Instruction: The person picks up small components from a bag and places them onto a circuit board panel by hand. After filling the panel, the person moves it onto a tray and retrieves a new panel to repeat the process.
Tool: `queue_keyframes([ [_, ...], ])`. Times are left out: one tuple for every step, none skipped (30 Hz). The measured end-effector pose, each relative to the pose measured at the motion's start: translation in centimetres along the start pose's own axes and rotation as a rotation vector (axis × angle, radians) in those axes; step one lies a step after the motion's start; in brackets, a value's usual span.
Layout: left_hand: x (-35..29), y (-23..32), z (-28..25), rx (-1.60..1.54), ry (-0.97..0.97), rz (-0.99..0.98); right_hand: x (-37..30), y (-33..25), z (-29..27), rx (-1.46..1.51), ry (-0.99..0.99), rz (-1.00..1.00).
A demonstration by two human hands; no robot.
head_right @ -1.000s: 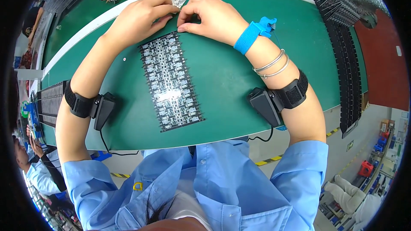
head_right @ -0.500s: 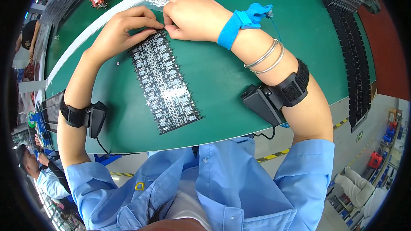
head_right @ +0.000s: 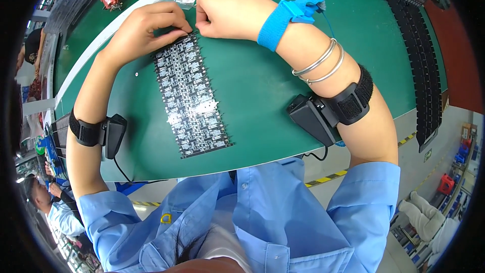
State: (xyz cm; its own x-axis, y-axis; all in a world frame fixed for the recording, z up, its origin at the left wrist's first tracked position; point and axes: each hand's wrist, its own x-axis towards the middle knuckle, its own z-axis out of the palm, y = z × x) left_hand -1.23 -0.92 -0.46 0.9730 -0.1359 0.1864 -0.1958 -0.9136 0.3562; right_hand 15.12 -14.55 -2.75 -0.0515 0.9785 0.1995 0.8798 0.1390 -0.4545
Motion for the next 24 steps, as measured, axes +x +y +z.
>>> queue_keyframes([
  [0.0,0.2,-0.1,0.058,-0.023,-0.001,0.1,-0.2,0.0,-0.027,-0.014,0.000],
  [0.1,0.3,-0.2,0.054,-0.024,-0.003,0.3,-0.5,-0.1,-0.024,-0.018,0.002],
  [0.3,0.4,-0.3,0.121,-0.032,0.034,0.5,-0.8,-0.3,-0.086,-0.065,0.007],
  [0.5,0.4,-0.3,0.188,-0.040,0.071,0.7,-1.0,-0.5,-0.147,-0.112,0.011],
  [0.7,0.5,-0.3,0.254,-0.048,0.107,0.7,-1.2,-0.6,-0.208,-0.160,0.015],
  [0.9,0.6,-0.4,0.247,-0.046,0.100,0.7,-1.3,-0.7,-0.206,-0.170,0.013],
  [1.2,0.6,-0.5,0.263,-0.077,0.137,0.5,-1.4,-0.8,-0.187,-0.109,-0.026],
  [1.6,0.7,-0.7,0.282,-0.105,0.172,0.4,-1.4,-1.0,-0.171,-0.047,-0.068],
  [2.0,0.9,-0.9,0.301,-0.131,0.207,0.3,-1.4,-1.1,-0.154,0.013,-0.112],
  [2.3,1.1,-1.1,0.296,-0.124,0.195,0.3,-1.2,-1.1,-0.153,0.000,-0.119],
  [2.9,1.4,-1.4,0.299,-0.197,0.127,0.3,-0.9,-1.2,-0.117,0.022,-0.126],
  [3.3,1.7,-1.6,0.300,-0.270,0.058,0.3,-0.6,-1.3,-0.081,0.043,-0.134],
  [3.2,1.7,-1.7,0.298,-0.342,-0.016,0.4,-0.6,-1.2,-0.042,0.060,-0.145],
  [3.0,1.4,-1.8,0.291,-0.333,-0.031,0.4,-0.7,-1.2,-0.042,0.045,-0.156],
  [2.7,1.0,-1.8,0.259,-0.309,-0.006,0.4,-0.8,-1.3,-0.013,0.079,-0.141],
  [2.7,1.0,-1.8,0.224,-0.287,0.027,0.3,-0.9,-1.5,0.013,0.115,-0.118],
  [2.5,1.0,-1.8,0.191,-0.263,0.059,0.3,-1.0,-1.7,0.039,0.151,-0.095],
  [2.1,0.9,-1.8,0.182,-0.254,0.053,0.2,-1.0,-1.8,0.037,0.137,-0.098],
  [1.9,0.8,-2.0,0.138,-0.206,0.032,0.0,-1.0,-2.0,0.093,0.124,-0.063],
  [1.6,0.7,-2.1,0.094,-0.159,0.013,-0.1,-0.9,-2.2,0.148,0.112,-0.026],
  [1.7,0.6,-2.0,0.045,-0.115,-0.002,-0.2,-0.6,-2.4,0.203,0.100,0.020],
  [1.6,0.5,-1.9,0.029,-0.109,0.000,-0.6,-0.6,-2.7,0.199,0.087,0.030],
  [1.1,0.8,-2.0,0.013,-0.053,-0.044,-0.8,-1.1,-3.0,0.355,0.041,0.101],
  [0.4,1.2,-2.0,-0.003,0.003,-0.090,-1.1,-1.6,-3.2,0.511,-0.004,0.174],
])
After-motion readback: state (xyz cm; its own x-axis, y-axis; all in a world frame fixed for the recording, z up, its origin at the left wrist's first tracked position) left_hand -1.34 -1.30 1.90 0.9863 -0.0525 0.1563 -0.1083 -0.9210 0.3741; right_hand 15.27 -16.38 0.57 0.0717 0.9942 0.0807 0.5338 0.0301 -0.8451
